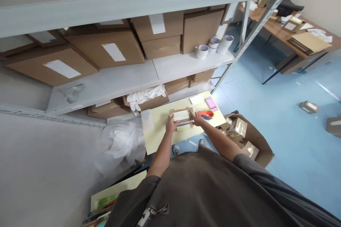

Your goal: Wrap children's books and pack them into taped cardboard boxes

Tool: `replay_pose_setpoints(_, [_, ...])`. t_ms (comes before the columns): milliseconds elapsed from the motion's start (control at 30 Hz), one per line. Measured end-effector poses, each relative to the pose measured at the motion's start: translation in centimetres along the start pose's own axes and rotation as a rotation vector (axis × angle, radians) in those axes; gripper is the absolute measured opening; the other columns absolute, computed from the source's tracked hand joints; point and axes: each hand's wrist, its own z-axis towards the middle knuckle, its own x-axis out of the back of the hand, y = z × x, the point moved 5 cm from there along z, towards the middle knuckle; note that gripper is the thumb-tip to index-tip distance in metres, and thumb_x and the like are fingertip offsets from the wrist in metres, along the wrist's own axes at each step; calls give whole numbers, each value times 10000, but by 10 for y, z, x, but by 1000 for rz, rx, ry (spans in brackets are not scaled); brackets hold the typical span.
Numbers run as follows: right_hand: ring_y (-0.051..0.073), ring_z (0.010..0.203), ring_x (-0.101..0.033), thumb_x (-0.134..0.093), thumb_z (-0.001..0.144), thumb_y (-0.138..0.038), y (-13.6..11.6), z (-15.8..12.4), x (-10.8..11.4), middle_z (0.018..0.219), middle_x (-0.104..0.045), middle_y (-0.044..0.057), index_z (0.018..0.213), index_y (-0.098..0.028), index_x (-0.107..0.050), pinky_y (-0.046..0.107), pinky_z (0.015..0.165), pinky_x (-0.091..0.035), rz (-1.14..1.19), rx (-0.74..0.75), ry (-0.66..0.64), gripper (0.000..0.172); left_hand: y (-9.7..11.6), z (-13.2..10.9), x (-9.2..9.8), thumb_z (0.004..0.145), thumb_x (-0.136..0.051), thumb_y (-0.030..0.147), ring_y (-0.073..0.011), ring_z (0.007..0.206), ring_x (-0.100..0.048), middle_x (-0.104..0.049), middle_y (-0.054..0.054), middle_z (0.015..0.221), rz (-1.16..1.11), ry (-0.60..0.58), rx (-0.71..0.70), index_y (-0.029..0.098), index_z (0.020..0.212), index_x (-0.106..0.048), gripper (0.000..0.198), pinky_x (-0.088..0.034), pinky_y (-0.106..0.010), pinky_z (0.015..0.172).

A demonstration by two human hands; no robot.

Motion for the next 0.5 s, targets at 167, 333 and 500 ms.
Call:
replay_pose_setpoints(167, [410,1564,-419,-819,859,-332,12,-1,28,1760,-307,232,1741,-220,-248,514,1224,-413,-130,127,-89,1057,8,-5,-1,797,-910,422,-361,1594,-392,-447,-158,1701,152,12,73,248,1632,-497,948,-401,-448,1261])
replay_pose_setpoints(333, [349,1553,-430,-633,993,-311,63,-9,82,1720,-413,177,1744,-218,-234,493,1218,-432,-149,133,165,855,17,-8,2,844,-901,362,-337,1510,-523,-535,-106,1654,207,18,159,264,1628,-510,882,-429,-426,1245])
replay_pose_setpoints(500, [341,1461,-530,-661,963,-259,120,-2,106,1621,-532,195,1660,-171,-424,420,1174,-464,-201,85,90,742,25,-12,2,750,-985,394,-372,1449,-585,-628,-108,1566,174,49,208,250,1588,-567,948,-477,-457,1202])
